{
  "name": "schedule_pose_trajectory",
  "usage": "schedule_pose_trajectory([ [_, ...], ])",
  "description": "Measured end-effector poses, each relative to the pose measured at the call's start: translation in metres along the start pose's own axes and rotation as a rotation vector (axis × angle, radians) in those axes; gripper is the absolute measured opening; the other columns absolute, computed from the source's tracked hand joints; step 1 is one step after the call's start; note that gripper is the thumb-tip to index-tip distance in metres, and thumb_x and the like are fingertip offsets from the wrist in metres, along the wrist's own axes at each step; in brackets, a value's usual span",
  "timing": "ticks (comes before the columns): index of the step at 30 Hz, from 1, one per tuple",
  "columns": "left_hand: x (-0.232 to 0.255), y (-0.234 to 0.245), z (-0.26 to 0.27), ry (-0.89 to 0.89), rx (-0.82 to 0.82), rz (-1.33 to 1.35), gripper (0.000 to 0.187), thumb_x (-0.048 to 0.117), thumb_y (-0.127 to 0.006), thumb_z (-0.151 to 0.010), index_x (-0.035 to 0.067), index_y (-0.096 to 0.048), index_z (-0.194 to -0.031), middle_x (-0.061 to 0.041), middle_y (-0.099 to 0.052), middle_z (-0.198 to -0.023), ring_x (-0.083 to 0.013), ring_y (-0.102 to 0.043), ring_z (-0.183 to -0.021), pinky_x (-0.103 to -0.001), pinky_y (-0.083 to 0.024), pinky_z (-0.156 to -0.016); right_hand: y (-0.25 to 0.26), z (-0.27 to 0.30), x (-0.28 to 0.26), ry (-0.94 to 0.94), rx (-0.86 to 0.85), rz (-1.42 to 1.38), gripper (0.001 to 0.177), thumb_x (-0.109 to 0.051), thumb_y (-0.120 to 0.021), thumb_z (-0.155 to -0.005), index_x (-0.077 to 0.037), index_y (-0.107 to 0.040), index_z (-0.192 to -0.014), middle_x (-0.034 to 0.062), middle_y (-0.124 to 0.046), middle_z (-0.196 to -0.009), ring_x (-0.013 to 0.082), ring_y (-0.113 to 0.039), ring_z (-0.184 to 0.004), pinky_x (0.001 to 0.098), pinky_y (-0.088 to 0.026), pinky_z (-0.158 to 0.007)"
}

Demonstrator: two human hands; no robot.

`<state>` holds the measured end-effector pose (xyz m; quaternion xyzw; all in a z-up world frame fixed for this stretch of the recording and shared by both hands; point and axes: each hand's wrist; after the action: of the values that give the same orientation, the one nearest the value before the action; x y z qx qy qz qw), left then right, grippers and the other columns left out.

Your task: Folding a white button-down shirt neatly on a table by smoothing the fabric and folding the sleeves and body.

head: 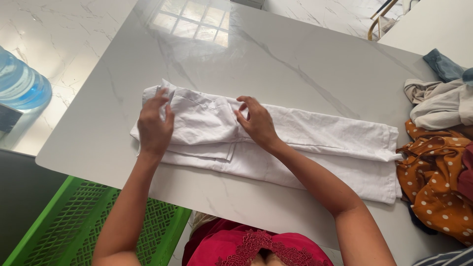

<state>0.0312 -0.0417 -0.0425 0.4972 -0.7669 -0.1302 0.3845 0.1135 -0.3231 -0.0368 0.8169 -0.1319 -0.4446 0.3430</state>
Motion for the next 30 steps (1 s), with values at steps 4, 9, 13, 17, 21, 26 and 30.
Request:
schedule_pose_trajectory([
  [4,-0.009,-0.046,0.004,-0.178,-0.173,-0.010,0.032,0.002,-0.065,-0.091,0.016,-0.073,-0.118,-0.002,-0.072,-0.114,-0.0237,-0.067,-0.117,-0.040,-0.051,-0.102,-0.002,0.000,-0.004,0.289,0.097,-0.032,0.017,-0.003,-0.072,-0.091,-0.011,-0.072,-0.105,0.0076,-0.069,-0.104,0.0273,-0.069,-0.093,0.0328,-0.060,-0.072],
  [9,0.002,-0.078,0.010,-0.452,-0.291,-0.195,0.035,0.029,-0.059,-0.099,0.018,-0.071,-0.130,-0.009,-0.069,-0.133,-0.0306,-0.053,-0.139,-0.055,-0.028,-0.120,-0.022,0.009,-0.011,0.615,-0.060,-0.084,0.017,0.007,-0.059,-0.096,0.001,-0.069,-0.109,0.0197,-0.070,-0.123,0.0366,-0.071,-0.104,0.0418,-0.061,-0.085],
  [13,-0.009,-0.069,0.006,-0.333,-0.449,-0.282,0.046,0.047,-0.045,-0.104,0.027,-0.064,-0.141,-0.011,-0.062,-0.145,-0.0313,-0.044,-0.147,-0.058,-0.011,-0.124,-0.029,0.015,0.005,0.612,-0.194,0.200,0.025,0.001,-0.056,-0.101,-0.002,-0.065,-0.124,0.0156,-0.060,-0.141,0.0293,-0.064,-0.124,0.0385,-0.055,-0.101],
  [17,-0.023,-0.062,0.006,-0.107,-0.546,-0.326,0.050,0.054,-0.034,-0.108,0.035,-0.055,-0.150,-0.012,-0.047,-0.159,-0.0310,-0.033,-0.153,-0.055,-0.010,-0.124,-0.024,0.021,0.007,0.448,-0.386,0.392,0.048,-0.034,-0.037,-0.111,-0.009,-0.047,-0.150,0.0158,-0.042,-0.159,0.0313,-0.036,-0.149,0.0472,-0.030,-0.119],
  [21,-0.025,-0.062,0.006,-0.035,-0.566,-0.319,0.053,0.057,-0.032,-0.108,0.036,-0.050,-0.153,-0.012,-0.043,-0.162,-0.0327,-0.027,-0.155,-0.057,-0.010,-0.124,-0.018,0.029,0.014,0.283,-0.484,0.441,0.073,-0.060,-0.031,-0.107,-0.010,-0.032,-0.160,0.0179,-0.026,-0.167,0.0330,-0.021,-0.156,0.0485,-0.014,-0.126],
  [26,-0.039,-0.067,0.007,-0.071,-0.577,-0.353,0.055,0.059,-0.030,-0.108,0.035,-0.049,-0.153,-0.013,-0.043,-0.162,-0.0337,-0.029,-0.154,-0.059,-0.011,-0.124,0.010,0.026,0.036,0.251,-0.485,0.244,0.070,-0.055,-0.034,-0.107,-0.010,-0.030,-0.160,0.0166,-0.027,-0.167,0.0340,-0.024,-0.154,0.0498,-0.020,-0.125],
  [30,0.002,-0.073,-0.017,-0.248,-0.403,-0.234,0.056,0.045,-0.046,-0.106,0.017,-0.052,-0.155,-0.021,-0.051,-0.155,-0.0379,-0.041,-0.148,-0.061,-0.019,-0.121,0.039,0.023,0.073,0.351,-0.221,0.174,0.052,-0.023,-0.053,-0.107,-0.005,-0.043,-0.154,0.0207,-0.040,-0.160,0.0389,-0.039,-0.147,0.0491,-0.035,-0.120],
])
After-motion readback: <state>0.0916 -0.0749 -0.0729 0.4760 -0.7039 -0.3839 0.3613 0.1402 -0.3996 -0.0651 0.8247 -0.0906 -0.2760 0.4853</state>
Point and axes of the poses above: each hand's wrist, its own z-axis away from the middle knuckle, its own y-axis out of the back of the hand, x = y × z
